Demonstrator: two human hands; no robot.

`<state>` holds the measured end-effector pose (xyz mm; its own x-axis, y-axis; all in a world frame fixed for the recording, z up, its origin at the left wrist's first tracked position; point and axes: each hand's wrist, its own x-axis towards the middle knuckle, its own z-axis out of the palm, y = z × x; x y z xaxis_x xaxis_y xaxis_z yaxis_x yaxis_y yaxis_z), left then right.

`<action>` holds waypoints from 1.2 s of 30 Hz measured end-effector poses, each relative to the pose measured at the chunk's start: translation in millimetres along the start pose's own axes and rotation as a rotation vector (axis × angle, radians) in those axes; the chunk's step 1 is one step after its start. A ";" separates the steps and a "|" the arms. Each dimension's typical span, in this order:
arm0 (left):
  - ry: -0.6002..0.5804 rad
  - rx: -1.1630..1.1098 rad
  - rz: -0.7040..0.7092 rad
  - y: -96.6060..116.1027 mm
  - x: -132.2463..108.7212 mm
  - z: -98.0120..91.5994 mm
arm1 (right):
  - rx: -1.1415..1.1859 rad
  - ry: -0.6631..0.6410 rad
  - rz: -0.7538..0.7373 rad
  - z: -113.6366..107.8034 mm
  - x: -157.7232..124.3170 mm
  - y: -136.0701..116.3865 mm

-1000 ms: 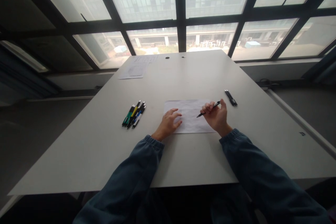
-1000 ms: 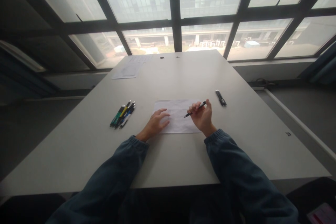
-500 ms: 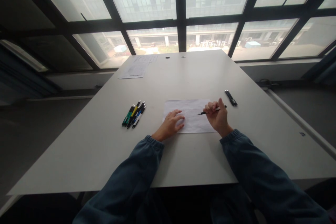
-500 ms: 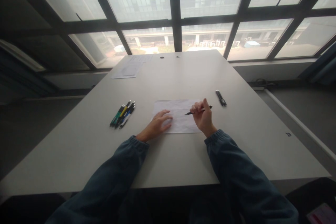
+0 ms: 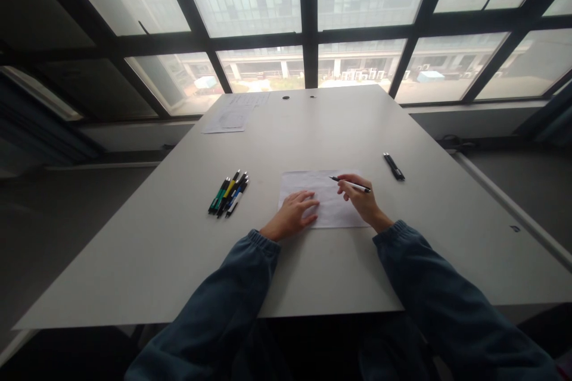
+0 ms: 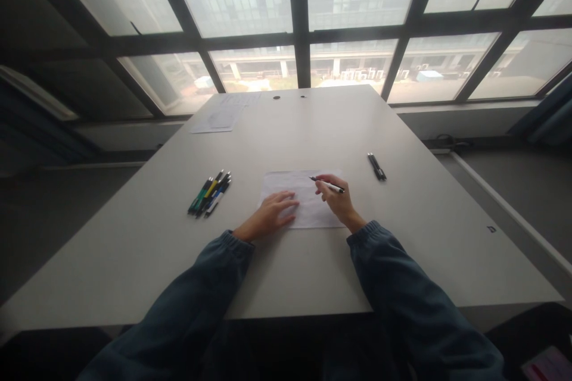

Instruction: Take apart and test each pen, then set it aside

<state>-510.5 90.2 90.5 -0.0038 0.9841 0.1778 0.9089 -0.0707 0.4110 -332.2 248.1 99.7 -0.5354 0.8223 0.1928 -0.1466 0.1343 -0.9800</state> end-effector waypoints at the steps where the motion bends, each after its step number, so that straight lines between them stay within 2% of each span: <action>1: 0.005 0.007 0.006 1.7 -0.2 -0.6 | -0.061 0.025 -0.039 1.3 -0.3 1.4; 4: 0.020 0.009 0.019 7.3 -0.2 -1.7 | -0.177 0.078 -0.088 4.2 -1.4 7.1; 10: -0.010 0.058 0.024 18.8 1.7 -2.1 | -0.277 -0.064 -0.048 10.7 -2.6 14.0; 13: -0.033 0.081 0.015 22.0 2.4 -2.8 | -0.340 -0.079 -0.032 11.8 -2.1 14.9; 25: -0.025 0.092 0.021 17.6 1.3 -1.0 | -0.508 -0.089 -0.096 11.4 3.6 22.3; 29: -0.024 0.084 0.028 15.4 0.8 0.3 | -0.430 -0.071 -0.086 12.3 2.9 21.4; 32: 0.001 0.068 0.024 16.4 1.2 -0.3 | -0.290 0.020 -0.155 10.6 0.6 16.3; 34: 0.069 0.032 0.012 19.6 2.4 -3.0 | -0.239 0.051 -0.222 8.3 -2.2 10.5; 36: 0.166 -0.051 0.004 24.3 4.2 -7.7 | -0.238 0.008 -0.277 6.1 -6.0 4.0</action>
<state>-491.6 91.3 108.1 -0.0731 0.9435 0.3231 0.8867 -0.0868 0.4542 -334.6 240.3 94.9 -0.4960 0.7406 0.4533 -0.0872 0.4769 -0.8746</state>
